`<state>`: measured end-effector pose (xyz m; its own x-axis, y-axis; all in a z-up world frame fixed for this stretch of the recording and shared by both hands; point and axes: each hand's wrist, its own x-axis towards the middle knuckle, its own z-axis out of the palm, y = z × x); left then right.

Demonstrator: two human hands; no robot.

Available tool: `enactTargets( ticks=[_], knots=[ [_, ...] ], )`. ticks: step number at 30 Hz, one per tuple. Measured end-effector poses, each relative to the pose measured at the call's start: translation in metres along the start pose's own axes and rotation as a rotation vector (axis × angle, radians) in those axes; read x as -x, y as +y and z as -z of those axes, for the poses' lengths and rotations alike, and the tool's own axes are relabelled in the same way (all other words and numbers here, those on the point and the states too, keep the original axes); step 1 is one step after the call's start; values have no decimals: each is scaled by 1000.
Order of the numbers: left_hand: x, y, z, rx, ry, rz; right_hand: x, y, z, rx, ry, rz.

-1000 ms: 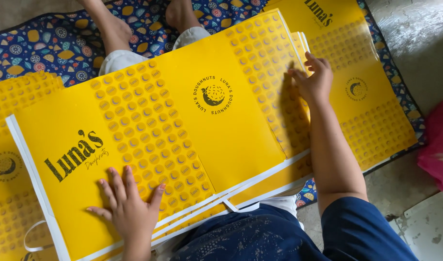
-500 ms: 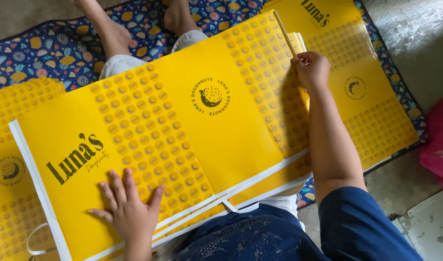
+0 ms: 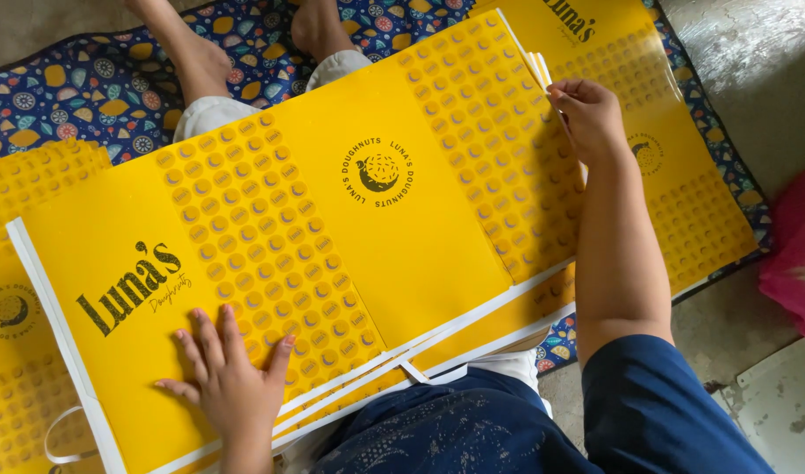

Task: Peeling adhesive backing strips from yellow paper bags and stacking them

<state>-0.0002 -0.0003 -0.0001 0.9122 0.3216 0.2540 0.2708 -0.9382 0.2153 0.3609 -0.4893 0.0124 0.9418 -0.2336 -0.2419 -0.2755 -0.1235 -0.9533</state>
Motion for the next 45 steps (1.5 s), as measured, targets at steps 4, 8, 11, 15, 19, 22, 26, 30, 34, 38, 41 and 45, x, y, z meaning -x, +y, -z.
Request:
enactTargets(
  ticks=[4,8,11,15,19,22,26,30,34,38,41,45],
  knots=[
    [0,1,1,3,-15,16,-8,12,12,-83,-71,-32],
    [-1,0,0,-12,-17,14,26,-16,11,-94,-123,-147],
    [-1,0,1,2,-18,4,45,-21,14,271,-92,-127],
    [3,-3,0,4,-23,-3,77,-22,30,422,-104,-170],
    [0,-3,-3,1,8,-18,100,-10,55,531,-120,-203],
    [2,-6,-4,3,10,-27,115,10,76,433,-149,-285],
    [0,-3,1,5,-3,-31,139,13,92,330,-161,-395],
    [-2,-1,4,13,-21,-31,159,4,95,433,-146,-381],
    [-3,2,10,15,-32,-33,165,19,106,310,-128,-245],
    [-6,6,13,21,-56,-15,165,50,117,-15,-180,-90],
    [-8,6,15,43,-106,17,187,15,97,26,-210,-117],
    [-8,8,16,38,-103,5,196,22,85,240,-223,-93]
  ],
)
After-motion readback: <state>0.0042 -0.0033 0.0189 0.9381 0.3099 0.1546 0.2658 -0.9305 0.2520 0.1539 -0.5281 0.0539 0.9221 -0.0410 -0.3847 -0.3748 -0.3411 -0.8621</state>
